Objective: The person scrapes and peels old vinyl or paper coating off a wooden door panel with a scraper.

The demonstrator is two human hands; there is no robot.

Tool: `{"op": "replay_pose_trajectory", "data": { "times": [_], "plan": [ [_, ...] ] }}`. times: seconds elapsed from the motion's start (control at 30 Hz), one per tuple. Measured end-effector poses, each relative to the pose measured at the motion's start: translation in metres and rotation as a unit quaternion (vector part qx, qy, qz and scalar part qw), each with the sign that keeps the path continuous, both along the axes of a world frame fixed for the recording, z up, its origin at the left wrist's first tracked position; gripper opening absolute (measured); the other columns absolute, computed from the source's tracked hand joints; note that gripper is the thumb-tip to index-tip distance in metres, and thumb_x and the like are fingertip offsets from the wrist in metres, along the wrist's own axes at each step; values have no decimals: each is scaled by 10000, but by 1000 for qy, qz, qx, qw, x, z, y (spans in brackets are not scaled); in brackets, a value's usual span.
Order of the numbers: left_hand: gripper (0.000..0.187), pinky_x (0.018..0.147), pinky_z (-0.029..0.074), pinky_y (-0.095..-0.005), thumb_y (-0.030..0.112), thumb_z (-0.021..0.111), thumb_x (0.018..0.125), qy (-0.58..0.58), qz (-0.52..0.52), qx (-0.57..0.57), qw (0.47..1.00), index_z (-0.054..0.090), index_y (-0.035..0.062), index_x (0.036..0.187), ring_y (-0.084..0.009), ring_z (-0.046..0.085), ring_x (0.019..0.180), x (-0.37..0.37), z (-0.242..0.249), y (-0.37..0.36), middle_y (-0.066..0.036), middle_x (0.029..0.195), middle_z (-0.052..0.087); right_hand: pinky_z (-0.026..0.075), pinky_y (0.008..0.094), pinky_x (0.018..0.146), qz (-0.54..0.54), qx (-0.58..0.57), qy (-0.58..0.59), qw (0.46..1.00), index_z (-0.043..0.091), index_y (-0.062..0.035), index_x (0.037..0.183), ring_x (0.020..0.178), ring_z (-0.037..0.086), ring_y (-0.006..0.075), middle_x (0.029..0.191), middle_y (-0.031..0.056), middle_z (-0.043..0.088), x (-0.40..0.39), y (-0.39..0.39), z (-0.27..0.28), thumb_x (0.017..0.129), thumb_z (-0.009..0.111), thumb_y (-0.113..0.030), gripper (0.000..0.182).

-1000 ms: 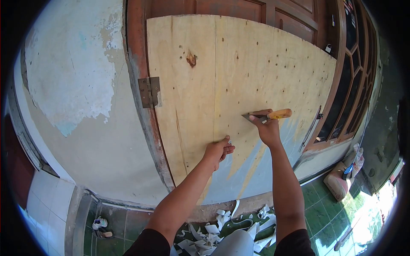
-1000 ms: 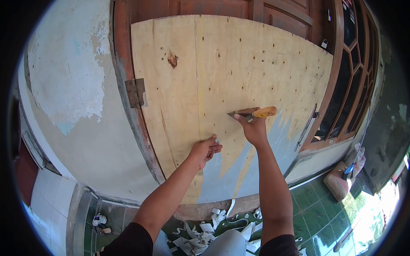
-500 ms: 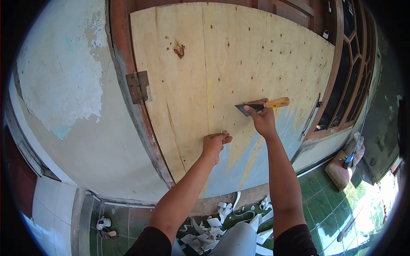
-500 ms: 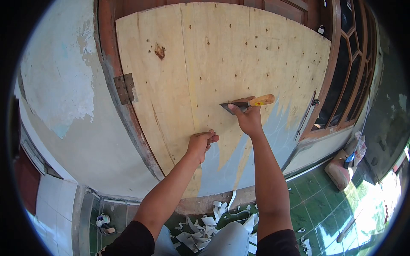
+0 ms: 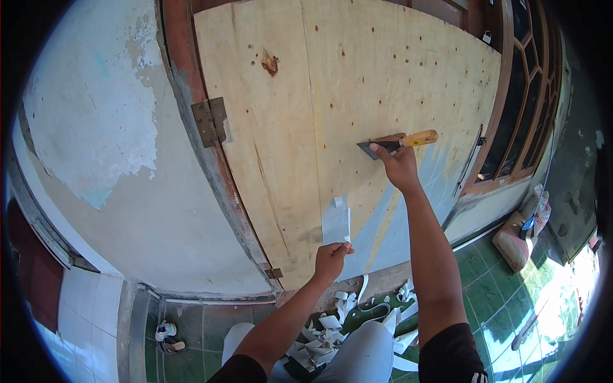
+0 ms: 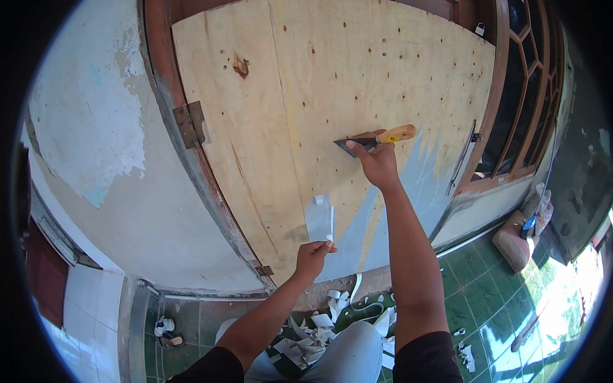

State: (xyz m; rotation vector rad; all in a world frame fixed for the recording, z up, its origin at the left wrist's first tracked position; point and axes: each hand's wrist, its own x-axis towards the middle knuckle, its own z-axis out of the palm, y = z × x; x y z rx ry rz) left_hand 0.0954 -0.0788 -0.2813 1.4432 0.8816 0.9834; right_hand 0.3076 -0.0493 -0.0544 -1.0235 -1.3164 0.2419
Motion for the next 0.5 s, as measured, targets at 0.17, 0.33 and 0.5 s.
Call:
{"op": "replay_pose_trajectory", "data": {
  "times": [0.17, 0.33, 0.5],
  "plan": [
    [475, 888, 495, -322, 409, 694, 1006, -6, 33, 36, 999, 728, -31, 1179, -142, 684, 874, 1, 38, 30, -76, 1030, 747, 501, 312, 909, -17, -40, -14, 999, 695, 10, 1064, 974, 658, 156, 1025, 82, 734, 1, -3, 4, 908, 813, -150, 253],
    [534, 916, 493, -349, 485, 716, 975, -22, 18, -40, 999, 744, -42, 1053, -188, 716, 865, 12, 101, 61, -112, 969, 738, 504, 313, 903, -16, -35, -24, 999, 701, 13, 1065, 968, 660, 149, 1025, 79, 743, 1, -1, 6, 918, 806, -159, 250],
    [336, 791, 530, -308, 269, 689, 1013, -123, 80, -44, 988, 744, -55, 941, -181, 721, 780, 25, 89, 61, -123, 881, 750, 502, 312, 909, -16, -46, 3, 999, 702, 20, 1064, 968, 655, 141, 1030, 83, 743, 1, -1, 3, 922, 801, -150, 242]
  ]
}}
